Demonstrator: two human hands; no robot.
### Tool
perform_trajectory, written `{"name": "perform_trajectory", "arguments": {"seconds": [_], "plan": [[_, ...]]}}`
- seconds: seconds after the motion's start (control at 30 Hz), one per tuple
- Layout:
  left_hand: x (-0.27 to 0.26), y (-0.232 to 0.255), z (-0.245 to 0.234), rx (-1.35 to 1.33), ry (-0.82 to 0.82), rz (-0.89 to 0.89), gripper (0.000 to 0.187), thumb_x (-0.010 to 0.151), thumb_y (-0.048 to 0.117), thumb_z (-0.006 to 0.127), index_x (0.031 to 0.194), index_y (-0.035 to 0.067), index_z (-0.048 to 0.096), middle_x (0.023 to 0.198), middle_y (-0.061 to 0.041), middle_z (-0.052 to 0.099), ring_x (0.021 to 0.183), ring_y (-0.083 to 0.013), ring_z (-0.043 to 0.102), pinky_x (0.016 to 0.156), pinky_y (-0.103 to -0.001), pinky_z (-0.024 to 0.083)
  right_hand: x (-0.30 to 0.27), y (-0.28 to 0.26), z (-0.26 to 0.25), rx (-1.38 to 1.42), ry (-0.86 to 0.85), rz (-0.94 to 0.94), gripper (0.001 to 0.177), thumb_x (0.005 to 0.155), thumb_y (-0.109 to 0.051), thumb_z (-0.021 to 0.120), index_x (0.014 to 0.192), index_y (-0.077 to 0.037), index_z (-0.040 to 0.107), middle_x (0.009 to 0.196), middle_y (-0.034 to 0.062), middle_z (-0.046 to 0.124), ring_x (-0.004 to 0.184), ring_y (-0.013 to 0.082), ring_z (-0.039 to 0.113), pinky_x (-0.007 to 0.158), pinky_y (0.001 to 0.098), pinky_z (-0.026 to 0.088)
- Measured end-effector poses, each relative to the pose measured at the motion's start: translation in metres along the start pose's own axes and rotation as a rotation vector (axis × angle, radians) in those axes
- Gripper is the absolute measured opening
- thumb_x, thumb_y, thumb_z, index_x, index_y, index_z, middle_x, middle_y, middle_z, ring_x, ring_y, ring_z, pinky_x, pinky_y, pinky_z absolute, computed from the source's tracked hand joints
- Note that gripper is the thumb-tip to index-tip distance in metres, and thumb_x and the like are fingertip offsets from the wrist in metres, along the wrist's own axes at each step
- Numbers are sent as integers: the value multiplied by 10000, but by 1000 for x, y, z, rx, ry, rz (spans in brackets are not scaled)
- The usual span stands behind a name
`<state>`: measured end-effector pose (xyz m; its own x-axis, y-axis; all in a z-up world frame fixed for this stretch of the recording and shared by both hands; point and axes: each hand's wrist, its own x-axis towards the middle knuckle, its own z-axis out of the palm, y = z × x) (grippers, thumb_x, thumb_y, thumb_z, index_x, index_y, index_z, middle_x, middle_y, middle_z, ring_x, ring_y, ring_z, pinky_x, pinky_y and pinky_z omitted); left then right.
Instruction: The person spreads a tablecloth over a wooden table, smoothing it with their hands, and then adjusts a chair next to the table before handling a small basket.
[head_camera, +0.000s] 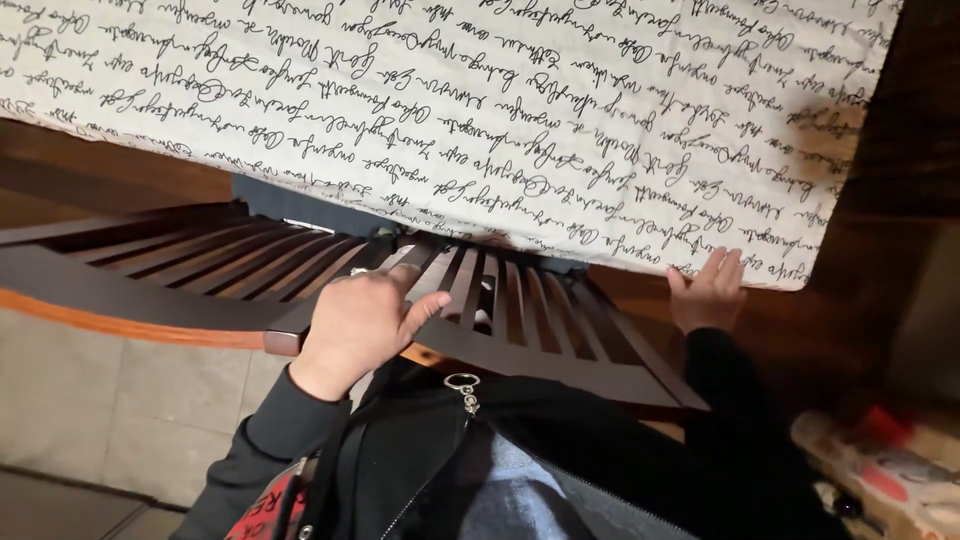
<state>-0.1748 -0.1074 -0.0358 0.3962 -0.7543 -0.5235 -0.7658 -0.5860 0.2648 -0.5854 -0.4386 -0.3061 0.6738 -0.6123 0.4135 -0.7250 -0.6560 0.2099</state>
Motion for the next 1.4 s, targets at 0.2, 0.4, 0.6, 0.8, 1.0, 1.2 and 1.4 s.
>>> {"name": "perform_trajectory", "arguments": {"seconds": [0.2, 0.4, 0.6, 0.8, 1.0, 1.2, 1.4], "plan": [[5, 6, -9, -31, -9, -46, 674, 954, 718, 445, 1202, 143, 697, 868, -187, 759, 898, -417, 748, 807, -539, 577, -1, 5, -7, 80, -140, 41, 888, 798, -572, 813, 1328, 125, 666, 1345, 337, 639, 1147, 481, 658, 871, 588, 527], [6, 6, -9, -80, -23, -63, 671, 963, 703, 448, 1192, 126, 703, 882, -200, 762, 915, -426, 746, 827, -538, 568, 47, -44, -10, 172, -14, 89, 847, 822, -532, 849, 1394, 66, 669, 1406, 301, 623, 1251, 485, 586, 1037, 579, 435], [5, 6, -9, -52, -17, -55, 654, 957, 708, 460, 1174, 143, 707, 871, -190, 761, 896, -418, 751, 803, -535, 573, 44, -67, -13, 326, -740, 151, 985, 932, -681, 495, 1661, -98, 181, 1726, 202, 125, 1573, 423, 142, 1218, 686, 177], [3, -1, -14, -100, -10, -72, 651, 967, 687, 459, 1171, 121, 706, 852, -205, 759, 880, -436, 746, 794, -545, 573, 46, -66, -18, 330, -801, 161, 943, 969, -646, 462, 1664, -96, 140, 1732, 202, 95, 1584, 407, 97, 1235, 682, 128], [3, -6, -10, -95, 49, -35, 670, 967, 697, 456, 1153, 107, 712, 820, -197, 753, 843, -418, 754, 766, -529, 573, 45, -63, -9, 292, -787, 136, 1038, 908, -768, 405, 1670, -127, 111, 1732, 179, 73, 1583, 389, 98, 1229, 684, 128], [8, -6, -4, -88, 68, -7, 656, 969, 700, 444, 1100, 115, 711, 790, -183, 740, 819, -403, 753, 748, -510, 572, 109, -125, -65, 407, -812, -114, 1031, 902, -712, 529, 1652, -74, 224, 1723, 210, 143, 1572, 412, 157, 1238, 637, 112], [8, -6, -6, -93, 66, -21, 655, 971, 689, 448, 1109, 104, 709, 802, -190, 742, 826, -405, 755, 754, -515, 571, 83, -124, -42, 296, -921, -530, 1055, 895, -760, 464, 1644, -88, 148, 1733, 196, 73, 1584, 378, 114, 1274, 575, 107]]}}
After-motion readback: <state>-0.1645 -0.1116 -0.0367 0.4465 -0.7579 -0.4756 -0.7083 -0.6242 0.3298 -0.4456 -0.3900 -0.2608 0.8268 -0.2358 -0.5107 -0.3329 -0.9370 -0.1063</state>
